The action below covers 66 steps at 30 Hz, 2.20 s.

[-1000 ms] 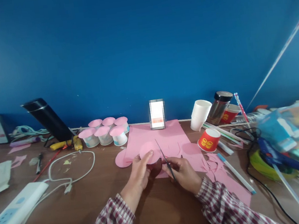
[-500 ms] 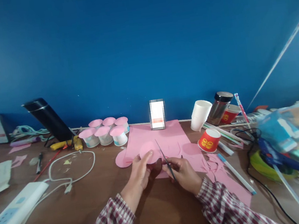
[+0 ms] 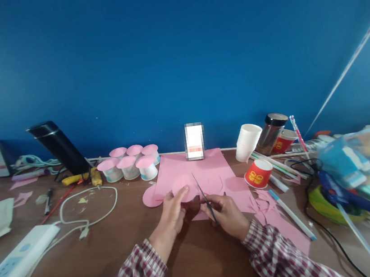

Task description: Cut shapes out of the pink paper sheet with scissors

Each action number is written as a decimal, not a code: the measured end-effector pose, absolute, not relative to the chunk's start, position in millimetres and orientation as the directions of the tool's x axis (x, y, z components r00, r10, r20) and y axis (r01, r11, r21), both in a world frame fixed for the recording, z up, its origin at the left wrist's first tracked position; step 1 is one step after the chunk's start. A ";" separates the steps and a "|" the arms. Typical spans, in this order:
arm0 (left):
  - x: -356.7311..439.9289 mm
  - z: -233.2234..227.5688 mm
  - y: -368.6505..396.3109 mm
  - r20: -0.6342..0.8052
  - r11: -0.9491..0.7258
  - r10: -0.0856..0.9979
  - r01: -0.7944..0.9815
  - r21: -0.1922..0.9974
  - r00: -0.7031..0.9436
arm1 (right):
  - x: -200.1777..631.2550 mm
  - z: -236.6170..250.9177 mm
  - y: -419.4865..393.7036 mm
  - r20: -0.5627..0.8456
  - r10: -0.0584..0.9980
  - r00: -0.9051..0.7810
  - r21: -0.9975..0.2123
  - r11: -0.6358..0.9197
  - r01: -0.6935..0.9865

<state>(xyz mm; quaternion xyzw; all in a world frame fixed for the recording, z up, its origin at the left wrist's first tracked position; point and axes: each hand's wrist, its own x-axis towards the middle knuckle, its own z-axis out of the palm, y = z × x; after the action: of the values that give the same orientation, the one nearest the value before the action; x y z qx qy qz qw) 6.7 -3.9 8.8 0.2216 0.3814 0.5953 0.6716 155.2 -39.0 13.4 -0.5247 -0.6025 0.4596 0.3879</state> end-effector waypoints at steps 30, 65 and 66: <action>7.8 18.6 -14.4 -0.219 0.258 0.966 -0.626 0.736 0.141 | 156.2 5.3 -33.1 -0.004 0.997 -0.073 -1.000 -0.005 -0.015; 3.7 18.1 -14.0 -0.311 0.330 0.940 -0.590 0.737 0.139 | 158.9 18.1 -39.7 0.011 0.974 -0.226 -0.993 0.036 0.109; 3.6 17.8 -14.0 -0.312 0.333 0.939 -0.588 0.737 0.141 | 158.9 18.3 -39.7 0.010 0.974 -0.225 -0.993 0.036 0.114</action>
<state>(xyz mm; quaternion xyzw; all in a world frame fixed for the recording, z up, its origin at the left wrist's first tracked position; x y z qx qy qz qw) 3.6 -14.0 17.8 0.2282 0.3849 0.5303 0.7201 158.9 -39.7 18.3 -0.4631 -0.5874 0.5171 0.4161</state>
